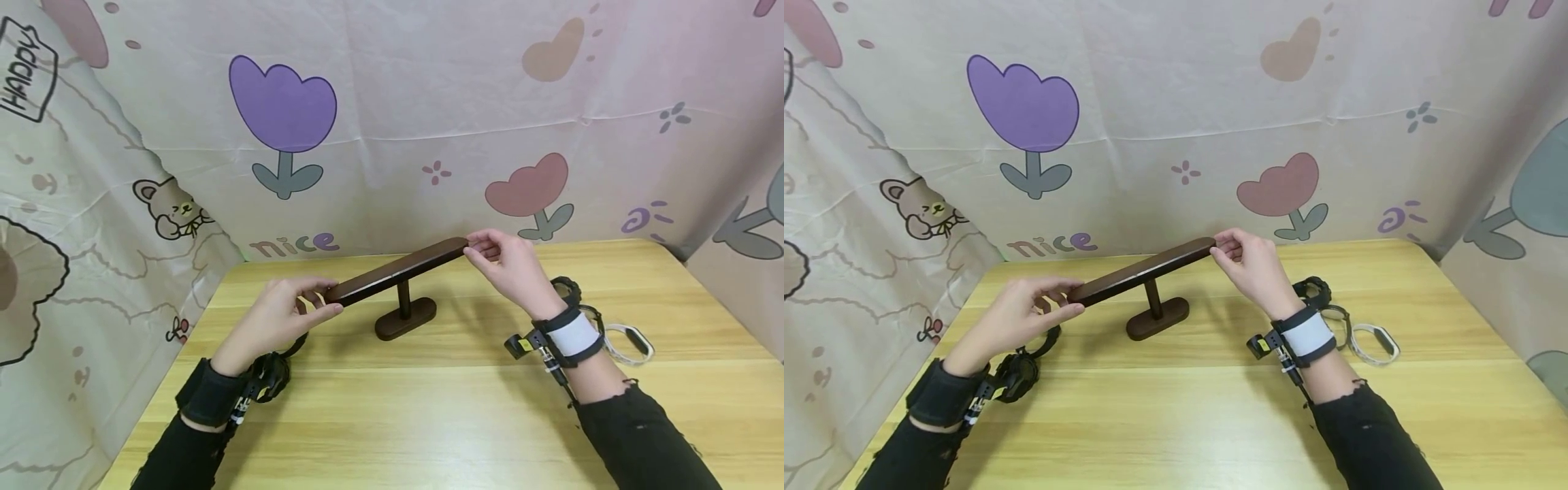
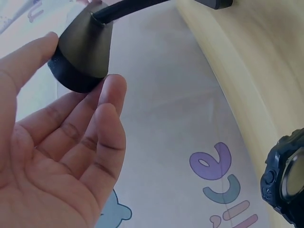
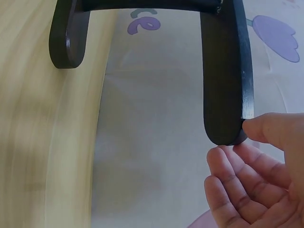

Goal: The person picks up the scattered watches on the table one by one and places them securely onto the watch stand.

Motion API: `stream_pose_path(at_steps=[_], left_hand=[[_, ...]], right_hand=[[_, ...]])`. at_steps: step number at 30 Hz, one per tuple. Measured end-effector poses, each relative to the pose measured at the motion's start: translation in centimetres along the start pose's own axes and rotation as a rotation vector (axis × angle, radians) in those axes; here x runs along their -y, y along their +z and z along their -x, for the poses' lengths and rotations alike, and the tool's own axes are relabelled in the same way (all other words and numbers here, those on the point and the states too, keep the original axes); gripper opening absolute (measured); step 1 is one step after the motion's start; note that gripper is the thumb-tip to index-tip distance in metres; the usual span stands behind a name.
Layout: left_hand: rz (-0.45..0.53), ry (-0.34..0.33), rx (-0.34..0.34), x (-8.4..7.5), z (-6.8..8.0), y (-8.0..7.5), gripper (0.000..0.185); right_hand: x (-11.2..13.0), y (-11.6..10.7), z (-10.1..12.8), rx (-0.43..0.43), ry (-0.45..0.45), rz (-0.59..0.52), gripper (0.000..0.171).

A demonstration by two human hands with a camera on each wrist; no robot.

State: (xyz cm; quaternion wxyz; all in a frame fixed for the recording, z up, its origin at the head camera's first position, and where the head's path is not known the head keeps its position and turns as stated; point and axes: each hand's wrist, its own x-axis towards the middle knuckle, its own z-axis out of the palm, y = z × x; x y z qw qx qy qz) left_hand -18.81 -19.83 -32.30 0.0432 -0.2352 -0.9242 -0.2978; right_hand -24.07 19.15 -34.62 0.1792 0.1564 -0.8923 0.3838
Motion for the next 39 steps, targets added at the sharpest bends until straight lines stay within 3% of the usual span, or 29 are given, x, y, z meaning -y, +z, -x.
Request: stream_pose_path(at_steps=[13, 22, 31, 39], left_hand=[[0.036, 0.053, 0.029, -1.2, 1.4, 0.2, 0.025], [-0.032, 0.129, 0.081, -3.0, 1.7, 0.3, 0.035], [-0.002, 0.205, 0.134, -4.7, 2.1, 1.2, 0.033], [0.014, 0.294, 0.143, -6.0, 2.0, 2.6, 0.029]], right_hand=[[0.9, 0.6, -0.4, -0.011, 0.001, -0.033, 0.024], [1.3, 0.7, -0.9, 0.091, -0.004, -0.042, 0.032], [1.8, 0.9, -1.3, 0.223, -0.029, -0.022, 0.050], [2.0, 1.1, -0.7, 0.265, -0.091, 0.016, 0.047]])
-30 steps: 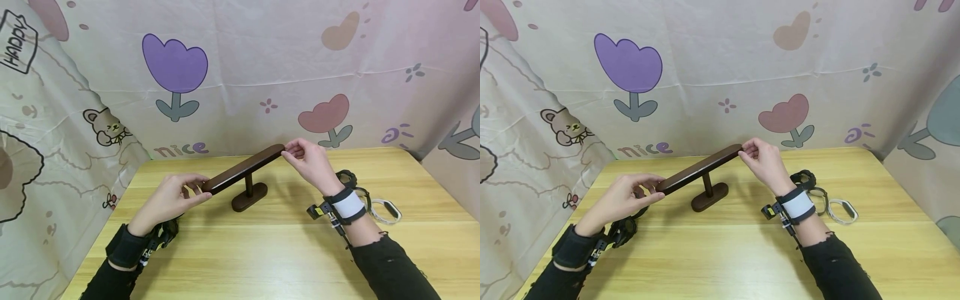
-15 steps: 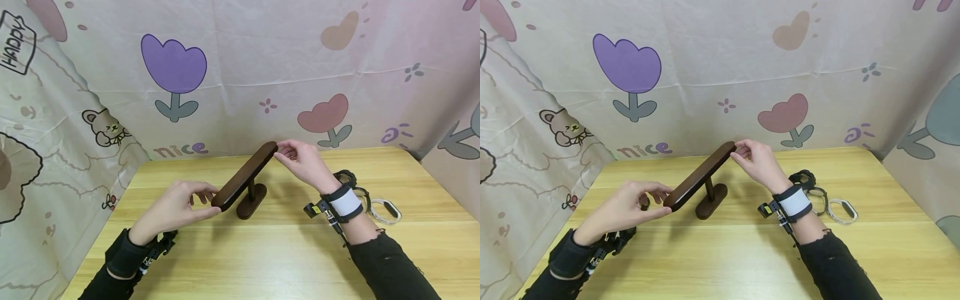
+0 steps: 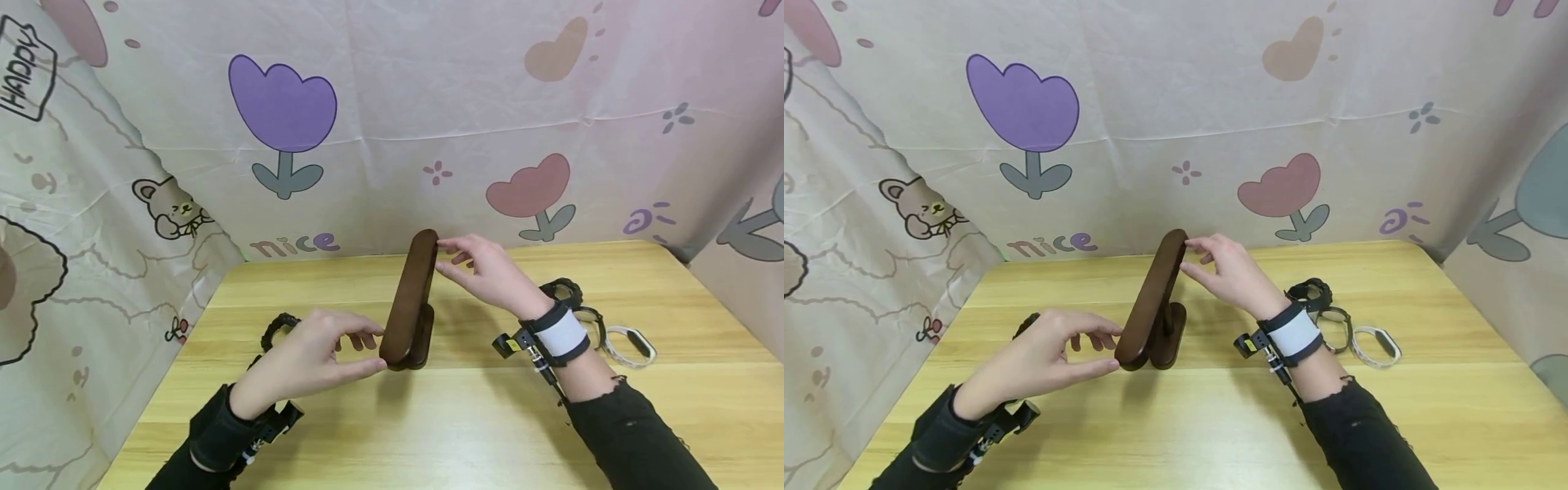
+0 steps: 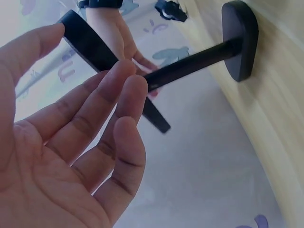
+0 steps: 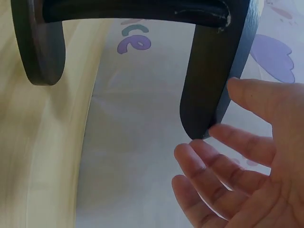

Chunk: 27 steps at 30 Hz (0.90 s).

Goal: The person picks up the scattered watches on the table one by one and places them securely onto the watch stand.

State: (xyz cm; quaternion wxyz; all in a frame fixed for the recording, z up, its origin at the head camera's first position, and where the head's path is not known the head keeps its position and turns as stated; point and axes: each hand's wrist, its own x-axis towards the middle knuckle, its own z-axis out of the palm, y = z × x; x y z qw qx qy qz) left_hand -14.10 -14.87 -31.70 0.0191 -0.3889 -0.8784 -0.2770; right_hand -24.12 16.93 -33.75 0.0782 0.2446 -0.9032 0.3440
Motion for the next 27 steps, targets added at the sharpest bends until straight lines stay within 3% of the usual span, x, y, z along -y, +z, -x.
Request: stream_pose_path(at_steps=[9, 16, 21, 27], left_hand=[[0.002, 0.082, 0.016, -1.2, -1.1, 1.9, 0.025], [-0.020, 0.143, 0.064, -2.4, -2.4, 3.2, 0.035], [-0.050, 0.189, 0.053, -2.9, -3.1, 4.1, 0.042], [-0.053, 0.195, 0.060, -3.2, -3.7, 5.3, 0.052]], right_hand=[[0.5, 0.0, 0.5, 0.027, -0.054, 0.003, 0.038], [0.4, -0.5, 1.2, 0.055, -0.113, 0.002, 0.032], [0.3, -1.1, 1.9, 0.070, -0.117, 0.009, 0.031], [0.1, -2.0, 2.8, 0.087, -0.111, 0.036, 0.028]])
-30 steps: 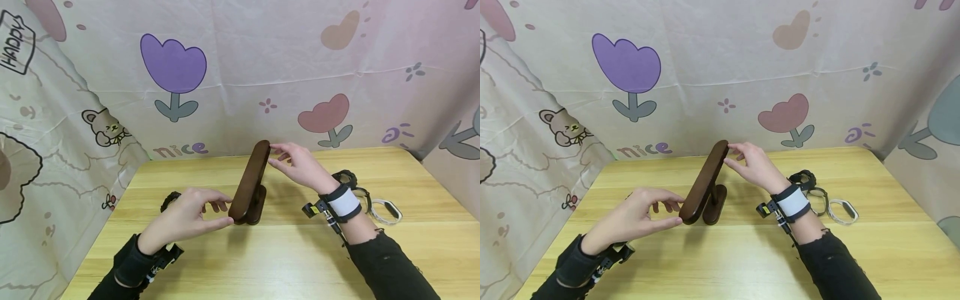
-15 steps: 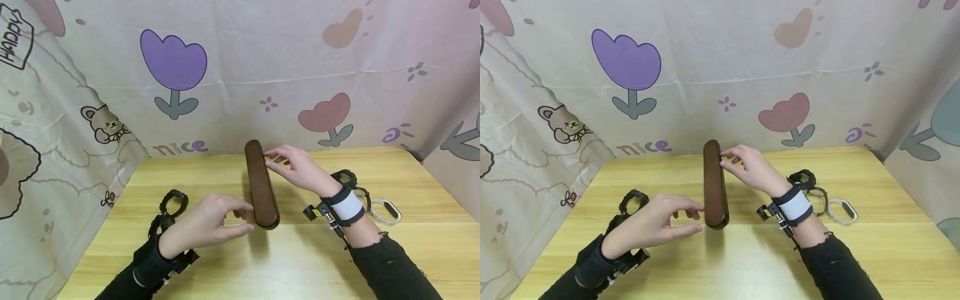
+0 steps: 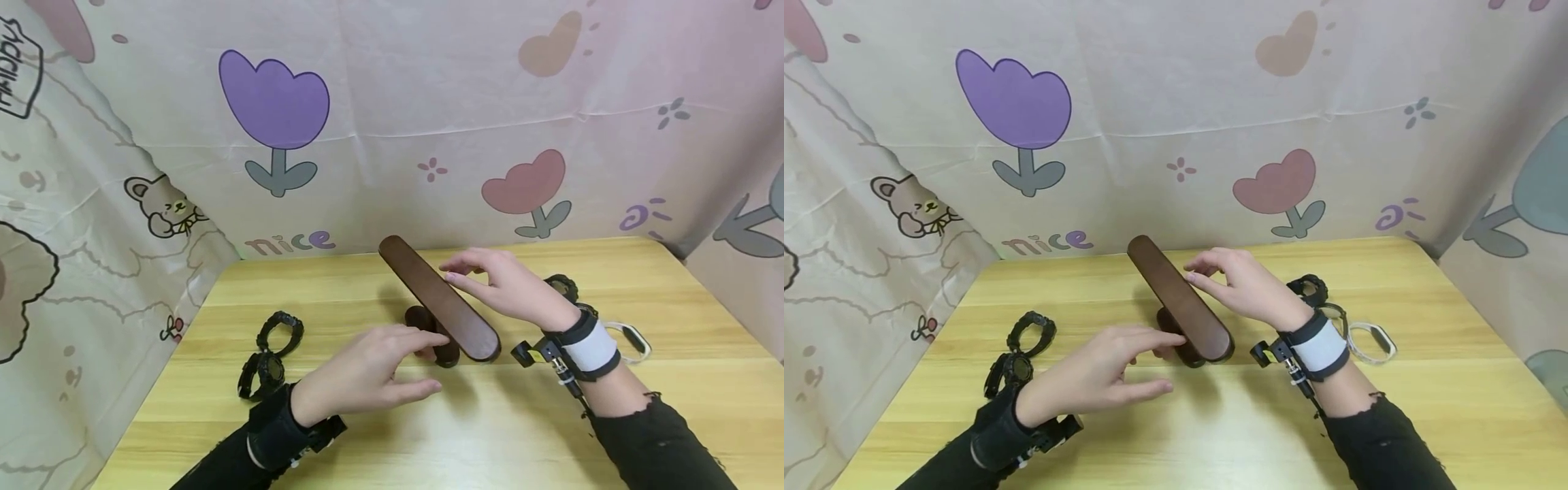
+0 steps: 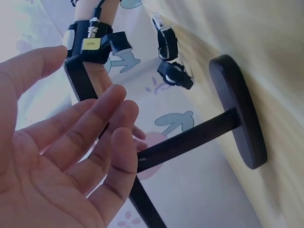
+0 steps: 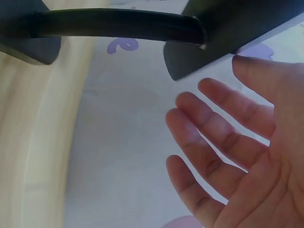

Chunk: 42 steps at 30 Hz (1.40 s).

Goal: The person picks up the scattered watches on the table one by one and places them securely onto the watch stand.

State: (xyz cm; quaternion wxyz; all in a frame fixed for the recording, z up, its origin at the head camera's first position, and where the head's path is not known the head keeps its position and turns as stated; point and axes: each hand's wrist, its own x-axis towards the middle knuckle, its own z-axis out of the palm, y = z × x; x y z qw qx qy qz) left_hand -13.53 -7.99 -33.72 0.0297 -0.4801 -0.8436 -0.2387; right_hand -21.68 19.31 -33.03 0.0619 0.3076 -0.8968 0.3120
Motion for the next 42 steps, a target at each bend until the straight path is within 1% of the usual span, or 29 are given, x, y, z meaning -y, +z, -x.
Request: stream_pose_path(at_steps=[2, 4, 6, 8, 9, 11, 12, 14, 16, 18, 21, 25, 29, 33, 37, 42], left_hand=[[0.008, 0.010, 0.004, 0.0, -0.1, 0.2, 0.053], [0.026, 0.036, -0.019, 0.3, -0.2, 0.0, 0.049], [0.040, 0.062, -0.069, 0.9, -0.3, -0.4, 0.043], [0.038, 0.063, -0.138, 1.8, -0.3, -1.4, 0.039], [0.030, 0.052, -0.179, 2.4, -0.3, -1.9, 0.039], [-0.005, -0.001, -0.243, 3.5, -0.2, -3.0, 0.046], [-0.025, -0.035, -0.267, 4.1, -0.2, -3.5, 0.050], [-0.064, -0.104, -0.292, 5.3, -0.2, -4.4, 0.058], [-0.088, -0.160, -0.292, 6.4, -0.4, -5.0, 0.065], [-0.102, -0.196, -0.277, 7.4, -0.9, -5.4, 0.070], [-0.117, -0.225, -0.249, 8.7, -1.9, -5.6, 0.073], [-0.093, -0.246, -0.205, 10.0, -3.2, -5.8, 0.076], [-0.044, -0.261, -0.159, 10.7, -4.1, -5.8, 0.076], [-0.015, -0.285, -0.132, 11.1, -4.5, -5.8, 0.073], [-0.008, -0.303, -0.138, 11.3, -4.5, -5.7, 0.064], [-0.008, -0.291, -0.175, 11.4, -4.3, -5.7, 0.055]], right_hand=[[0.1, -0.4, 0.4, 0.011, 0.008, 0.009, 0.028], [0.3, -0.9, 1.0, 0.016, 0.016, 0.015, 0.028], [0.7, -1.4, 1.8, 0.007, 0.024, 0.023, 0.028], [1.2, -1.9, 2.7, -0.021, 0.031, 0.031, 0.028], [1.4, -2.1, 3.2, -0.040, 0.034, 0.039, 0.028], [2.0, -2.4, 4.1, -0.087, 0.027, 0.058, 0.031], [2.3, -2.5, 4.6, -0.111, 0.017, 0.066, 0.032], [2.7, -2.6, 5.5, -0.145, -0.006, 0.087, 0.039], [3.1, -2.6, 6.3, -0.167, -0.019, 0.121, 0.045], [3.6, -2.3, 7.2, -0.172, -0.018, 0.152, 0.052], [4.3, -1.9, 8.5, -0.180, -0.008, 0.203, 0.060], [5.0, -1.1, 9.4, -0.214, -0.030, 0.239, 0.068], [5.2, -0.2, 9.7, -0.255, -0.046, 0.239, 0.071], [5.1, 0.5, 9.9, -0.287, -0.063, 0.218, 0.070], [5.1, 0.8, 9.8, -0.321, -0.096, 0.211, 0.064], [5.0, 0.6, 9.7, -0.348, -0.115, 0.215, 0.061]])
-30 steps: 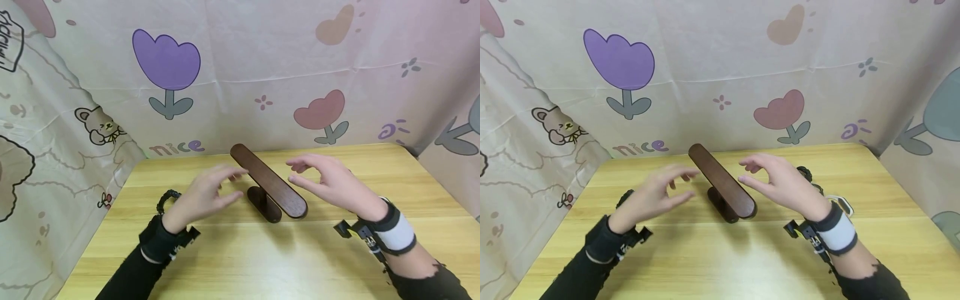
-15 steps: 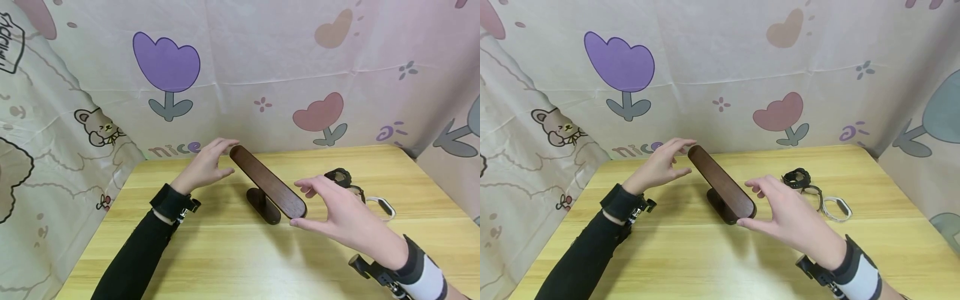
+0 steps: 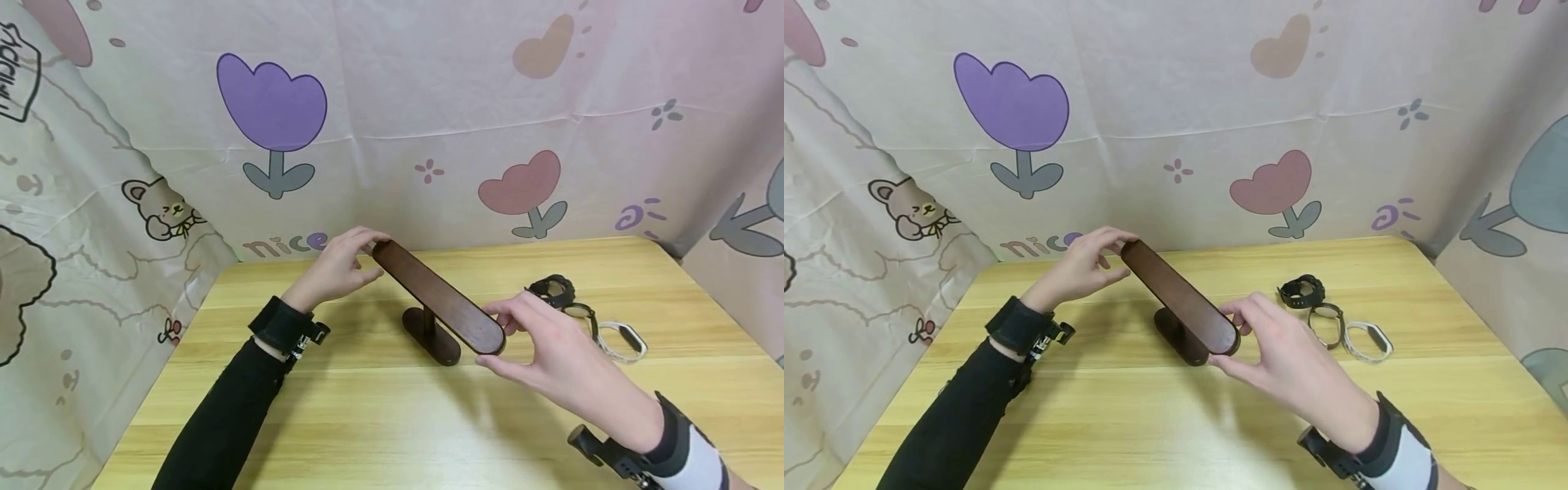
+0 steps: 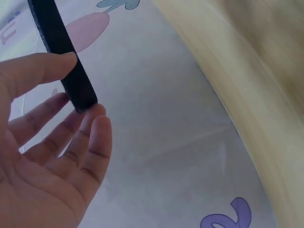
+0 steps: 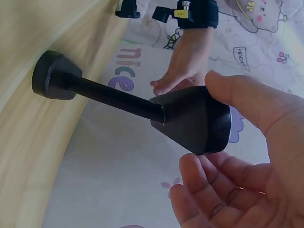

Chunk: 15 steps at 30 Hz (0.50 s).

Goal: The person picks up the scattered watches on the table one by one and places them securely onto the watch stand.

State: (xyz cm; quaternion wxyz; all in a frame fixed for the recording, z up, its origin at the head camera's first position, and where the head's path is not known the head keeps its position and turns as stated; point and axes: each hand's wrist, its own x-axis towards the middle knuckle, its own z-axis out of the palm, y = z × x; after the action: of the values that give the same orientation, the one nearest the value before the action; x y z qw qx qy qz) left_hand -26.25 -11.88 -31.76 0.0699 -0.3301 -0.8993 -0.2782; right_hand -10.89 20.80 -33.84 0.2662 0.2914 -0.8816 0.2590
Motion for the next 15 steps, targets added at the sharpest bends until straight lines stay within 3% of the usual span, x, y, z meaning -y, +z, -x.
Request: stream_pose_path(at_steps=[9, 15], left_hand=[[-0.010, -0.005, -0.058, 0.3, 1.0, -0.1, 0.051], [-0.002, 0.008, -0.099, 0.1, 2.3, -0.2, 0.048]], right_hand=[[-0.7, -0.4, -0.2, -0.015, -0.015, 0.030, 0.058], [-1.5, -0.8, -0.3, -0.002, 0.029, 0.050, 0.058]])
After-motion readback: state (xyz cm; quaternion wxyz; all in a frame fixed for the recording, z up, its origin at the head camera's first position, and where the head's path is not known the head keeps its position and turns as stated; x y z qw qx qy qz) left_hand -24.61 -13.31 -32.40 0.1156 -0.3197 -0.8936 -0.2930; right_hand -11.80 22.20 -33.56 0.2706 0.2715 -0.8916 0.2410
